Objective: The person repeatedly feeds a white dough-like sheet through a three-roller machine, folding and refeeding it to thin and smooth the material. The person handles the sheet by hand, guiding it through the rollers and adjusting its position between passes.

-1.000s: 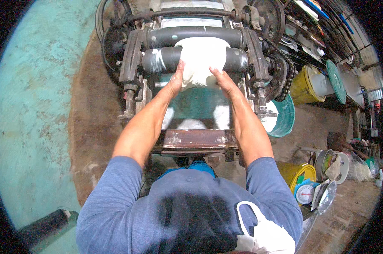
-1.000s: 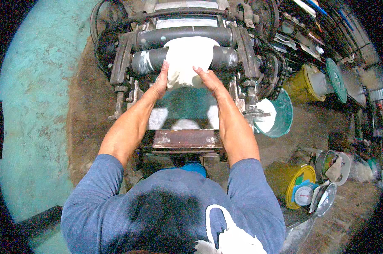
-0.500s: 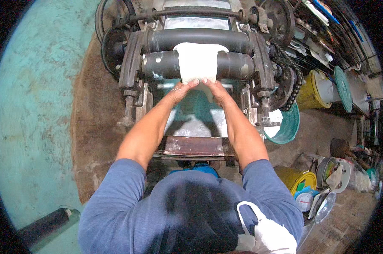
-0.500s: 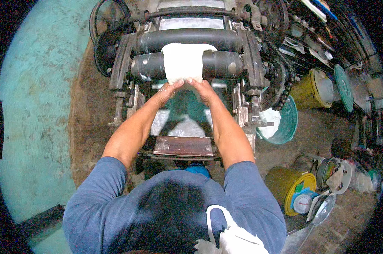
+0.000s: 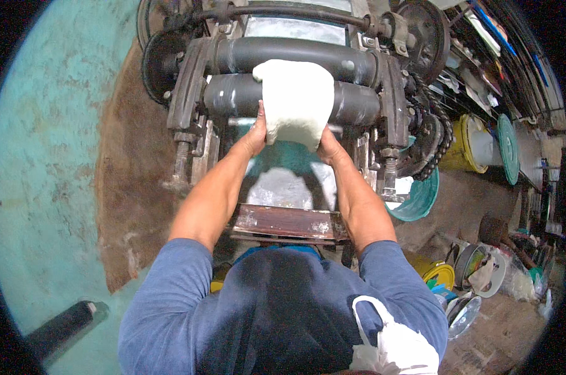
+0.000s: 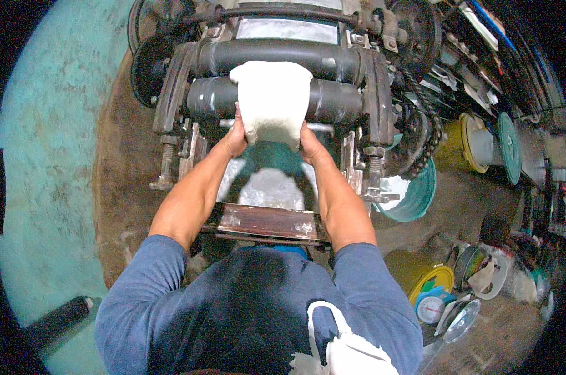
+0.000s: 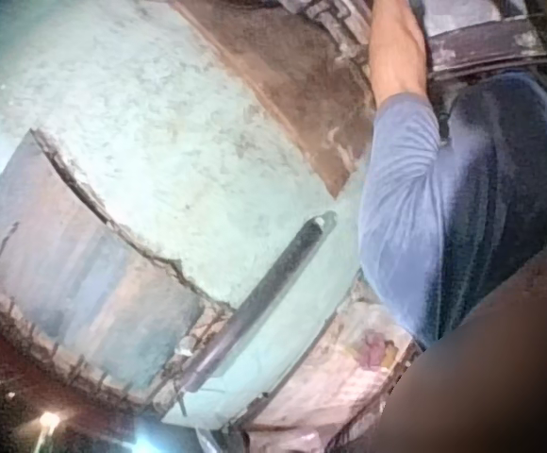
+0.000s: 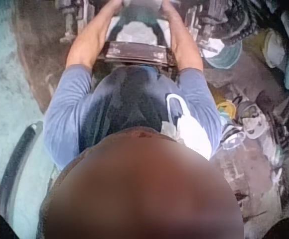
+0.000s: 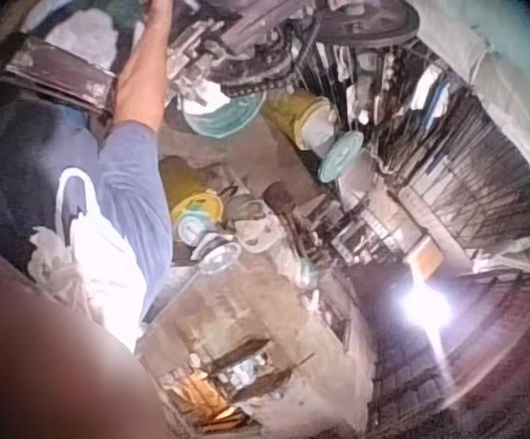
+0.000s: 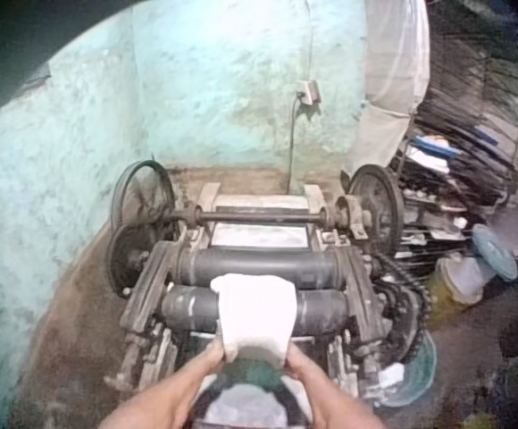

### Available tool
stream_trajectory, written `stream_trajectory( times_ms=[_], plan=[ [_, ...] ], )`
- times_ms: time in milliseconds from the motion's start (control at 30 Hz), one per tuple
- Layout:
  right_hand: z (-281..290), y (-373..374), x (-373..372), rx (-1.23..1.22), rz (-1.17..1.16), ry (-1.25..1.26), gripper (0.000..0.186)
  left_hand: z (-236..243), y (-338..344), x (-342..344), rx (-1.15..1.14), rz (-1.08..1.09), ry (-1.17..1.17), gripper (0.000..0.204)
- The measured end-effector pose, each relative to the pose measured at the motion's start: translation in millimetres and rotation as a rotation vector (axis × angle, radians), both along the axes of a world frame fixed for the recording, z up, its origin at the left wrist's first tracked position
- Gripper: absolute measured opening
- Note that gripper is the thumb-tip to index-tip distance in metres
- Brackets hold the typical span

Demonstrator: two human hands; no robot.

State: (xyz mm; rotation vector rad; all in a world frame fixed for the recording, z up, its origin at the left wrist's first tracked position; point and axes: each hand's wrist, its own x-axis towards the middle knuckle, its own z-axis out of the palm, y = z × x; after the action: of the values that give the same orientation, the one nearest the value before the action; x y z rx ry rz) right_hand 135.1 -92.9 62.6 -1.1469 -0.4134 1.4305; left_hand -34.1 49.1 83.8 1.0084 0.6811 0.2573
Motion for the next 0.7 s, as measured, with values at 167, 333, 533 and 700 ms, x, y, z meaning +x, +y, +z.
stream_trajectory(
  times_ms=[167,333,533,700],
  plan=[
    [19.7,-3.2,-3.5,-0.07,-0.121,-0.018,0.084,-24.6,5.4,-9.7,0.198,0.018,0.014,0.102],
    [9.5,-33.3,-17.5,-0.083,-0.208,-0.109,0.083,-21.8,-30.4,-22.7,0.159,0.245,0.17,0.09],
    [-70.5,-40.7,-36.4,-0.051,-0.494,-0.099,0.069,-53.8,-69.0,-24.3,-0.081,0.499,0.19,0.067],
    [-107.1,-2.2,-15.3,-0.124,-0.559,-0.075,0.053,-87.7,-40.0,5.6,-0.12,0.676,0.101,0.044]
  ],
)
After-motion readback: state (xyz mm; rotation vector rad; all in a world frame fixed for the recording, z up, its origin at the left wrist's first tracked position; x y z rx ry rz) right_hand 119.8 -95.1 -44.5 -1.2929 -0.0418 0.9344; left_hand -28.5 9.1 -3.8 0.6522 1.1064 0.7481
